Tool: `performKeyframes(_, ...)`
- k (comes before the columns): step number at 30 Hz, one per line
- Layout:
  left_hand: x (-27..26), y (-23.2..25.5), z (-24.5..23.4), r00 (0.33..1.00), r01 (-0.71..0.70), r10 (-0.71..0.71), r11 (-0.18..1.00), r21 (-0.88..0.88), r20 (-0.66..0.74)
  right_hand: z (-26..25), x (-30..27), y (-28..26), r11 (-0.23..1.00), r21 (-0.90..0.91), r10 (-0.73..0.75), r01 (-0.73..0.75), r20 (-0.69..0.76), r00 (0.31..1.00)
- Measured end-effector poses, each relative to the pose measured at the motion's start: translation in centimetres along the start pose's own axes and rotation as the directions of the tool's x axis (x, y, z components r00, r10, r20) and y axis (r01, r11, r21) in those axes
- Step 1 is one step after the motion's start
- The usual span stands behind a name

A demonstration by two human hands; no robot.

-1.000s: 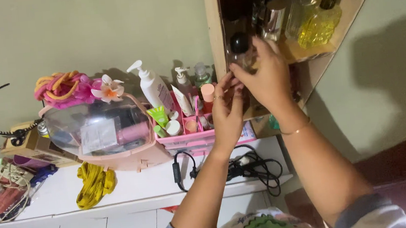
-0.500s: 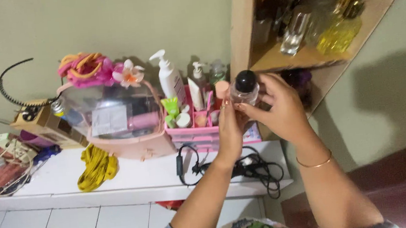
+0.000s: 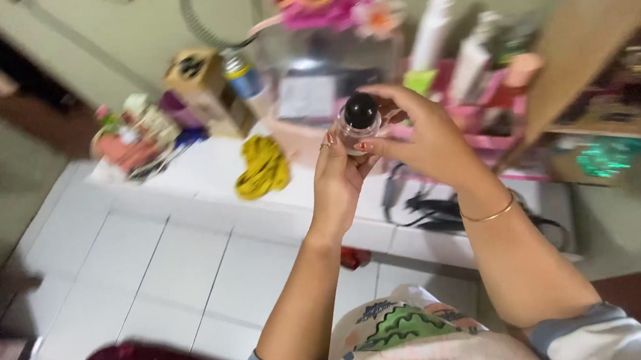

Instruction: Showing various perfume bottles and organizing them on a shelf.

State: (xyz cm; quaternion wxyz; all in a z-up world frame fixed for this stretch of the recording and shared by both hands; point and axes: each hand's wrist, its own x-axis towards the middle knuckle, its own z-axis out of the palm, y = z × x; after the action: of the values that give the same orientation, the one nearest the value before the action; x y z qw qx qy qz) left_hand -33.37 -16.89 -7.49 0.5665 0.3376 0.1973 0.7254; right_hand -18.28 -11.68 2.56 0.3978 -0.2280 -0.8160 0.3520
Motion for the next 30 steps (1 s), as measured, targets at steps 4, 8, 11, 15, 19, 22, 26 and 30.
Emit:
performKeyframes(4, -3.8, 5.7, -4.9, 0.988, -0.037, 0.048, 0.996, 0.075, -0.150, 8.3, 2.3, -0.2, 0.998, -0.054, -0.009, 0.015, 0.116, 0.993)
performKeyframes(8, -7.4, 9.0, -10.2, 0.949, -0.022, 0.051, 0.995, 0.096, -0.311, 15.8, 3.7, 1.1, 0.998, -0.061, 0.000, 0.016, 0.257, 0.966)
performKeyframes(11, -9.8, 9.3, -15.1, 0.907, -0.013, 0.049, 0.996, 0.089, -0.418, 20.4, 4.2, 0.6, 1.000, -0.027, 0.000, 0.010, 0.335, 0.942)
performKeyframes(15, -11.7, 9.1, -20.1, 0.849, -0.034, 0.053, 0.998, 0.045, -0.526, 25.1, 5.0, 1.0, 0.999, -0.009, -0.027, 0.034, 0.429, 0.903)
performKeyframes(19, -12.5, 9.6, -23.6, 0.802, -0.058, 0.052, 0.998, 0.010, -0.595, 29.8, 6.4, 3.7, 0.995, 0.094, -0.030, -0.020, 0.501, 0.865)
performKeyframes(22, -12.3, 10.3, -26.5, 0.760, -0.014, 0.020, 1.000, 0.014, -0.650, 33.2, 8.0, 5.7, 0.995, 0.080, 0.000, -0.053, 0.548, 0.836)
performKeyframes(26, -10.8, 11.4, -31.1, 0.659, 0.086, -0.048, 0.996, 0.011, -0.750, 38.0, 11.1, 9.0, 0.999, -0.049, 0.027, 0.003, 0.602, 0.798)
performKeyframes(30, -8.0, 13.3, -34.2, 0.553, 0.179, -0.116, 0.984, -0.018, -0.825, 42.6, 13.8, 13.7, 0.992, -0.040, -0.068, 0.116, 0.611, 0.789)
